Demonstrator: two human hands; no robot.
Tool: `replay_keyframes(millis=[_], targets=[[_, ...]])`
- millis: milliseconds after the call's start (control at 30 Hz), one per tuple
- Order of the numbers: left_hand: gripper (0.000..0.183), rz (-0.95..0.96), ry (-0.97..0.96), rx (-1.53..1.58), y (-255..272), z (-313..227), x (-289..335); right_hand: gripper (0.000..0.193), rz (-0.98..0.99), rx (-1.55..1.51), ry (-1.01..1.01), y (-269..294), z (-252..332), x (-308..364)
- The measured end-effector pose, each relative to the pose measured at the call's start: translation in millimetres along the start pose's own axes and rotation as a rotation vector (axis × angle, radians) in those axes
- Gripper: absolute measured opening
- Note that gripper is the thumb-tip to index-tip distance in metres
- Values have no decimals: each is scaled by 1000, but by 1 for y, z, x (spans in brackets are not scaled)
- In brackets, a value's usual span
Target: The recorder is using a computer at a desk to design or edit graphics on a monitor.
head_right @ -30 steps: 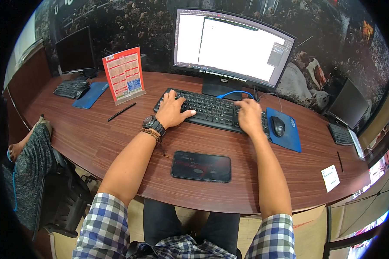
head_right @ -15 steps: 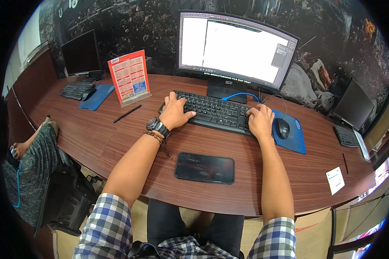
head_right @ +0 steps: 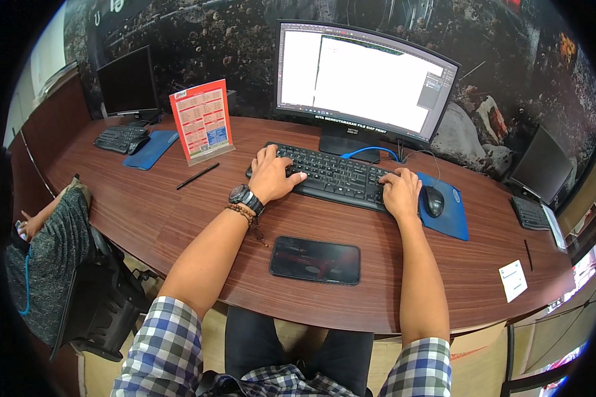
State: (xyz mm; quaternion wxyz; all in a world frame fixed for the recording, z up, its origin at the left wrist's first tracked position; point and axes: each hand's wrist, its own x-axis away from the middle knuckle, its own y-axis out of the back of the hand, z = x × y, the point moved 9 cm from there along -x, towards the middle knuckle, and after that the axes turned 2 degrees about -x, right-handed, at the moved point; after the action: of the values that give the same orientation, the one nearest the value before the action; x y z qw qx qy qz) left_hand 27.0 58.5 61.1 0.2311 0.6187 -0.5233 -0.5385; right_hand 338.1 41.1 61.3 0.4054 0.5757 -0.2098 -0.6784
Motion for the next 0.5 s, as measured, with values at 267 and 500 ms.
replay_keyframes(millis=[267,500], targets=[[53,-7,-216,147,-3,-1,-2,18,21,-16,0,-2,1,-1],[54,15,-210,206,-4,1,-5,18,10,-14,14,-3,0,0]])
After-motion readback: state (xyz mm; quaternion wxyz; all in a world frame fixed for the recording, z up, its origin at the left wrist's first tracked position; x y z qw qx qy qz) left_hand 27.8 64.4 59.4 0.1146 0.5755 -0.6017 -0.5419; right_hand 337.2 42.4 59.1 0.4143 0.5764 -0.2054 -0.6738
